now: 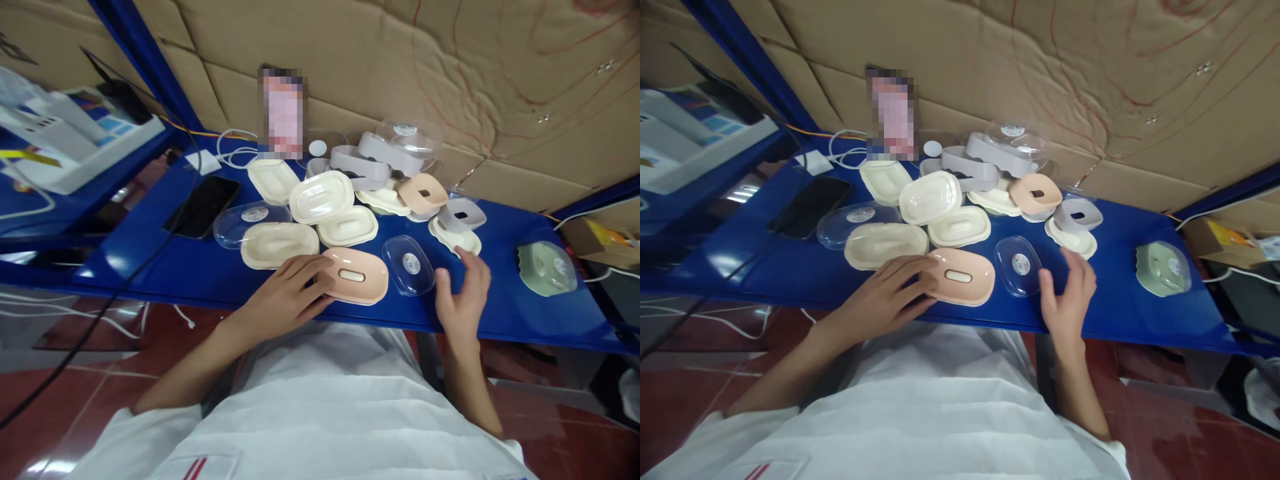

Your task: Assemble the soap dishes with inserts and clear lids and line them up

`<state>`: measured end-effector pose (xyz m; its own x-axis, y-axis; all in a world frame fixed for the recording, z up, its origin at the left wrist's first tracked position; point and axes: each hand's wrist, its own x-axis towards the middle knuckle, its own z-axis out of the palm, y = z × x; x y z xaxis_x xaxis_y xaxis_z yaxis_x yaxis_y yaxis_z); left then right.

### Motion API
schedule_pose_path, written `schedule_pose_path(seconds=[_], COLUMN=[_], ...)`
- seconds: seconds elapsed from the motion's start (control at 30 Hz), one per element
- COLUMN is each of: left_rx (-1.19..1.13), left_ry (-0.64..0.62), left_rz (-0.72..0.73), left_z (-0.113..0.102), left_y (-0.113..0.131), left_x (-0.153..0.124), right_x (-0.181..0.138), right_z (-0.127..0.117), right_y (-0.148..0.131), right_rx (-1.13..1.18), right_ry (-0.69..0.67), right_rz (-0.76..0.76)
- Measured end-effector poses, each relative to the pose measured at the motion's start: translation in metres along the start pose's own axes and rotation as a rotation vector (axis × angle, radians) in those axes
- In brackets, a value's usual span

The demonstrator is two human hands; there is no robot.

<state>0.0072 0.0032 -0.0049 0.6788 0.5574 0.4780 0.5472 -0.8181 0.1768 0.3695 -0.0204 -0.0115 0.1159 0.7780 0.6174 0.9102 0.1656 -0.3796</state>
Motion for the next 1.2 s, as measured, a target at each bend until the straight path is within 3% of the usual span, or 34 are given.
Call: schedule_pose_path(seconds=[0.13, 0.23, 0.37, 0.43, 0.53, 0.7, 0.97, 1.2], left_rx=[-0.038, -0.097, -0.086, -0.037, -0.036, -0.141, -0.2, -0.216], left_ry=[-0.003, 0.004, 0.061, 0.083, 0.092, 0.027, 0.021, 0.077], left_rz=[-0.015, -0.014, 0.011, 0.013, -0.003, -0.063, -0.099, -0.093], left_z=[0.0, 0.001, 0.004, 0.005, 0.006, 0.006, 0.011, 0.01], left_y=[-0.001, -0.002, -0.002, -0.001, -0.001, -0.003, -0.006, -0.005], left_x=[-0.001, -0.002, -0.004, -0.005, -0.006, -0.005, -0.009, -0.01], right_x=[-0.005, -0.006, -0.011, -0.012, -0.012, -0.008, -0.007, -0.01], right_z=[0.007, 0.009, 0.0, -0.005, -0.005, 0.006, 0.009, 0.012], right_y=[-0.021, -0.02, -0.011, -0.013, -0.026, -0.051, -0.055, -0.055], right_rx=[-0.067, 0.036, 0.359, 0.467, 0.462, 0.368, 0.138, 0.174], right_ry=[-0.303, -0.286, -0.305, -0.406, -0.524, -0.575, -0.591, -0.541], right_rz=[-0.096, -0.055, 0.061, -0.021, -0.275, -0.544, -0.632, -0.653])
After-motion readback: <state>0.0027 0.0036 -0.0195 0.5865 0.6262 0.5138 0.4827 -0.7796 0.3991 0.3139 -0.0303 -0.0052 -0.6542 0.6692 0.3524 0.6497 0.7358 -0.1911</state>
